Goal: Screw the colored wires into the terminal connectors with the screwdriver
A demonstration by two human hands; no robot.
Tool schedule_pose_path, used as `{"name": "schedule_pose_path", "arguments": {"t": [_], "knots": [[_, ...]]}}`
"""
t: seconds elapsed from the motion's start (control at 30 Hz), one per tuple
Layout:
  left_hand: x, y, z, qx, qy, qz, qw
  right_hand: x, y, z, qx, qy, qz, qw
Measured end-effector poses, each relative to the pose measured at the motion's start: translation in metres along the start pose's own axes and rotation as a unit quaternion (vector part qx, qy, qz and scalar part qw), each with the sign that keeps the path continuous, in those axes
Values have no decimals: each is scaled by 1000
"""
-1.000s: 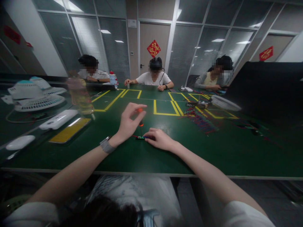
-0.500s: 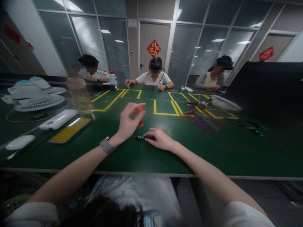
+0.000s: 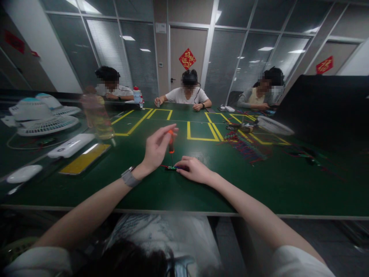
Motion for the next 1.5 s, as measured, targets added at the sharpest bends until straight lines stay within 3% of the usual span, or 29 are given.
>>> {"name": "schedule_pose_path", "arguments": {"t": [0.23,0.5,0.77,1.0,1.3,1.5], "knots": [[2,2,5,101,-43,36,993,0,0,0,1,-3,3,1000],[0,1,-1,28,-17,8,999,0,0,0,2,-5,-2,1000],[1,1,4,110,-42,46,992,0,1,-1,-4,-7,-2,1000],[1,2,2,57,-48,3,997,0,0,-1,-3,-12,-4,1000],[2,1,6,111,-53,41,992,0,1,-2,-2,-8,-6,1000],[0,3,3,89,-48,28,994,0,1,-1,-4,-5,-5,1000]]}}
Point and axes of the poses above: each hand's wrist, its own x-axis towards the middle knuckle, its own y-axis out of the back of the hand, z = x × y, the point moved 2 cm from there along x, towards the middle knuckle, and after that the axes turned 4 degrees about x, right-handed, at the moved point
